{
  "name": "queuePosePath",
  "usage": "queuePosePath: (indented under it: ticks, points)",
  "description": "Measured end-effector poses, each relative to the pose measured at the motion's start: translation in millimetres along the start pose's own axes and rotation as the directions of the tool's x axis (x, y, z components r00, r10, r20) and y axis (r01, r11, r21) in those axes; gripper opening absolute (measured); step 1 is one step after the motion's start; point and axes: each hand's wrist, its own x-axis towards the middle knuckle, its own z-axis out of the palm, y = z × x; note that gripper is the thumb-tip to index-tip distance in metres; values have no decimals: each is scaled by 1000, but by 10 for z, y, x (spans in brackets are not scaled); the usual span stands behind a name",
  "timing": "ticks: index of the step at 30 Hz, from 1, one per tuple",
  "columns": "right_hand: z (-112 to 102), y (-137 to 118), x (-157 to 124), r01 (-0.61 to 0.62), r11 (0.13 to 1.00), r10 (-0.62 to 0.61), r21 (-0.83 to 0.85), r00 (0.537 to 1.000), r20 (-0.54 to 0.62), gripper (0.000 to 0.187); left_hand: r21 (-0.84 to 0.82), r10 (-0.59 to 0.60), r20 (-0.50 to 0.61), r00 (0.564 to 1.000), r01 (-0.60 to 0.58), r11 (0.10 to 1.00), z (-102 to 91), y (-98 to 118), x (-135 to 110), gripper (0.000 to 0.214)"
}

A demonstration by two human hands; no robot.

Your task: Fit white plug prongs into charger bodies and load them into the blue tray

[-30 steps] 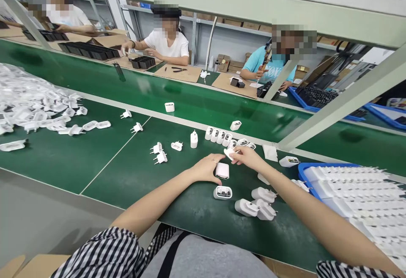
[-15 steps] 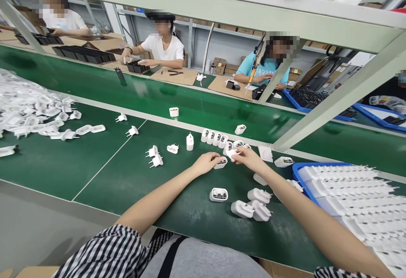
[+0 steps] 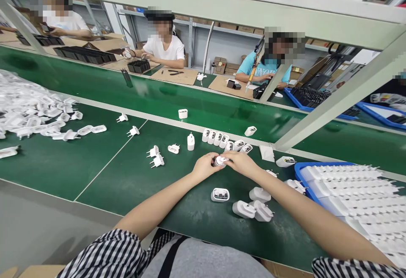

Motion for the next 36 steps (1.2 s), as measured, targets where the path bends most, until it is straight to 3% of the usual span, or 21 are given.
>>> queuePosePath:
  ticks: [7,10,13,16,19,21,24,27,32,36]
  points:
    - [-35,-80,30,-57,997,64,-48,984,165,22,160,73,19,997,-76,984,-24,57,-18,38]
    - [-162,19,97,-49,999,53,-21,965,257,21,148,65,81,995,-76,986,-67,93,-11,35]
    - [-418,387,202,-287,952,307,-108,902,304,36,125,24,151,988,-43,991,-115,118,7,35]
    - [-641,912,271,-505,821,559,-267,806,193,39,66,77,205,976,-92,994,-136,115,35,49]
    - [-685,1357,261,-599,710,679,-371,721,137,48,-53,132,263,956,-123,991,-127,85,70,46]
    - [-644,1547,231,-609,679,708,-411,691,146,44,-131,115,285,952,-80,988,-114,61,92,39]
    - [-605,1672,191,-575,689,699,-441,689,191,28,-210,64,291,955,-2,978,-98,39,112,39]
    - [-637,1610,135,-534,721,666,-442,710,228,22,-236,19,283,959,50,970,-89,34,115,40]
    - [-566,1182,-52,-417,839,523,-349,795,309,29,-248,-36,277,960,107,963,-74,10,105,38]
    - [-407,828,-187,-395,856,491,-335,824,284,37,-273,12,268,963,64,960,-84,-8,78,38]
